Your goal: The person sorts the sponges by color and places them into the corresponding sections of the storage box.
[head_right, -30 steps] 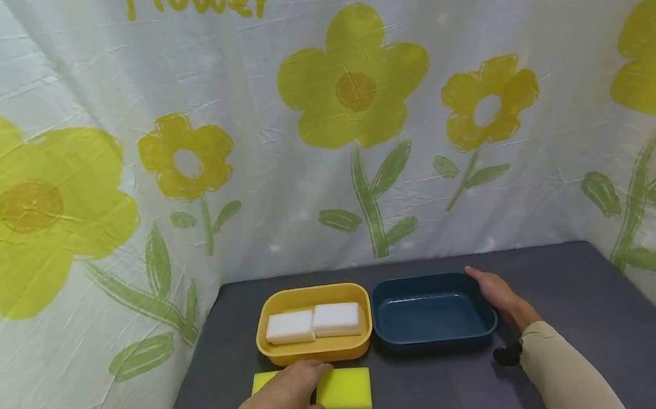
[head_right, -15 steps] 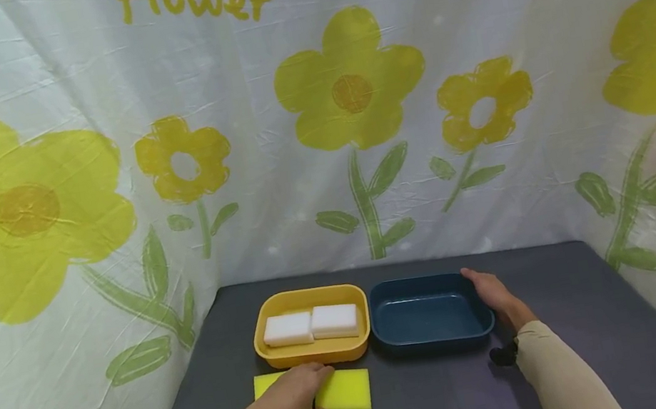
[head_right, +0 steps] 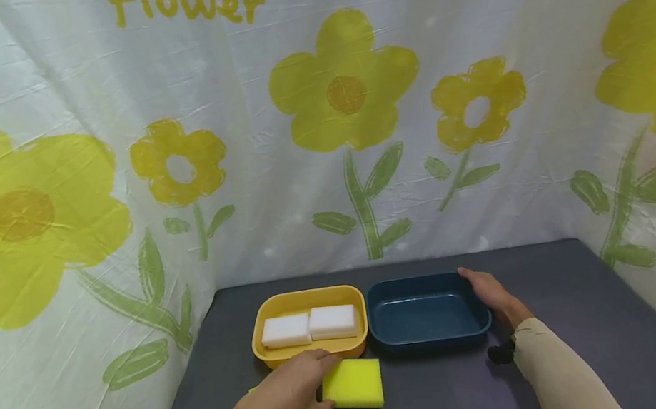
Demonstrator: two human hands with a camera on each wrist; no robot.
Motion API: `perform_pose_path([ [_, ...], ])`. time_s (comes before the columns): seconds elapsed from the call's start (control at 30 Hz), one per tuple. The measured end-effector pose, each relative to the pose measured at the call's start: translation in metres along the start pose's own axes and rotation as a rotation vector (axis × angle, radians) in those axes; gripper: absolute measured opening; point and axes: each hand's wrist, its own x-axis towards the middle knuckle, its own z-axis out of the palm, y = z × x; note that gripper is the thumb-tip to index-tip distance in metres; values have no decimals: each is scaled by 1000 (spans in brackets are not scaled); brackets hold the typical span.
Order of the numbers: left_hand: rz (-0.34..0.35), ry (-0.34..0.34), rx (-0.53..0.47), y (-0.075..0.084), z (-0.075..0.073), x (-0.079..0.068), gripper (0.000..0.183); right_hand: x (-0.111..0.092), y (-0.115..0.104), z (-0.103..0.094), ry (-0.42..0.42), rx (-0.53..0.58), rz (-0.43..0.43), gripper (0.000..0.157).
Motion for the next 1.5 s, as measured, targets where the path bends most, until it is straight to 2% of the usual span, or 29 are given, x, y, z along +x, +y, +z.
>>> perform_pose_path([
  [0.3, 25, 83, 43, 11, -31, 32, 60, 1, -1, -3, -1, -9, -18, 87],
  [0.53, 11, 115, 61, 24, -36, 65, 60, 1, -1, 0, 0, 5, -20, 87],
  [0.73, 23, 119, 109, 32, -32, 95, 62, 2, 0, 3, 19, -6, -20, 88],
  [0.97, 45, 116, 117, 40, -18, 127, 57, 4, 2, 3, 42, -12, -4, 87],
  [1.3, -4, 82, 124, 49, 0, 177, 55, 0, 1, 0, 20, 3, 2, 87],
  [1.5, -30, 33, 134, 53, 10, 199, 49, 1, 1, 0, 28, -4, 5, 89],
])
